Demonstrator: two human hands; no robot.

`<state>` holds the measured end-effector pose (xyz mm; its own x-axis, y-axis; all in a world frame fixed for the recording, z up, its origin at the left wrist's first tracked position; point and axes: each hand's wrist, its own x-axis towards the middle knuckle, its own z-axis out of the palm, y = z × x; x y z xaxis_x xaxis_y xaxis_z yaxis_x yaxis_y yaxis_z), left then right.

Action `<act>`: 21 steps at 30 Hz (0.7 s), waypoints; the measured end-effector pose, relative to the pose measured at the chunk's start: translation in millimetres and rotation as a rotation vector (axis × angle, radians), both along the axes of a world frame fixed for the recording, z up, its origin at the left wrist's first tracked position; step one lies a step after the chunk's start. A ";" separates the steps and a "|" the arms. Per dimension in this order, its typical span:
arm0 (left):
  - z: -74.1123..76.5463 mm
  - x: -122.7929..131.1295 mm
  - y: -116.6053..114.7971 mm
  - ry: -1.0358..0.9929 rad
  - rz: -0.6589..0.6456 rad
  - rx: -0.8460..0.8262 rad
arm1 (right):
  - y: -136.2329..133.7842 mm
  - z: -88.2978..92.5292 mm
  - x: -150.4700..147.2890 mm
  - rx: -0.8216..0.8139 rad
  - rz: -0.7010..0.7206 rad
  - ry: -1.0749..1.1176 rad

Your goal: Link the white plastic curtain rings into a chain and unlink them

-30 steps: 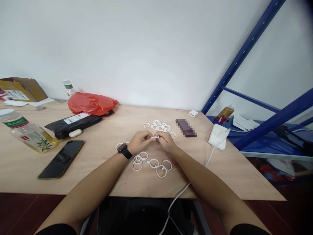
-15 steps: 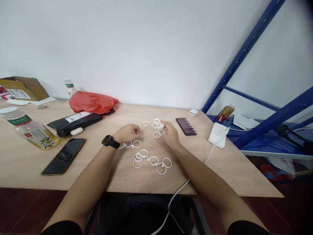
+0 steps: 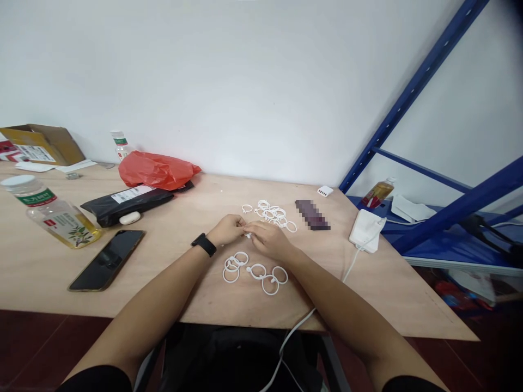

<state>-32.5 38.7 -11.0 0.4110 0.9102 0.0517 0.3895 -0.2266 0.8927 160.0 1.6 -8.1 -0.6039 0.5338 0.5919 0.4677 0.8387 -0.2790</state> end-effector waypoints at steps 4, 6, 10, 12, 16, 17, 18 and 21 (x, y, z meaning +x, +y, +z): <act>-0.9 5.6 -0.9 -0.119 0.027 -0.015 | 2.3 -2.2 4.3 -0.025 -0.069 0.023; 5.2 6.4 -5.4 -0.149 0.080 0.131 | 3.7 -3.3 6.7 -0.052 -0.127 0.048; 19.1 7.1 -19.2 -0.061 0.022 0.442 | 5.7 -4.8 8.7 -0.104 -0.224 0.108; 21.8 8.2 -24.4 0.008 -0.029 0.517 | 6.2 -5.4 8.8 -0.109 -0.246 0.108; 18.4 12.2 -26.6 -0.007 0.024 0.470 | 5.5 -6.2 7.9 -0.057 -0.287 0.087; 16.6 13.3 -25.9 -0.039 0.029 0.423 | 5.1 -6.5 7.6 -0.041 -0.292 0.080; 14.8 14.4 -24.9 -0.079 0.031 0.369 | 4.6 -6.8 7.2 -0.029 -0.295 0.074; 10.1 17.3 -21.8 -0.187 0.053 0.220 | 3.5 -7.6 6.2 0.003 -0.304 0.044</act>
<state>-15.2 16.8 -0.9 0.3283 0.8886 0.3204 0.2392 -0.4063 0.8819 166.2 5.1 -15.6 -0.3903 0.6847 0.6155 0.6853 0.6625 -0.3025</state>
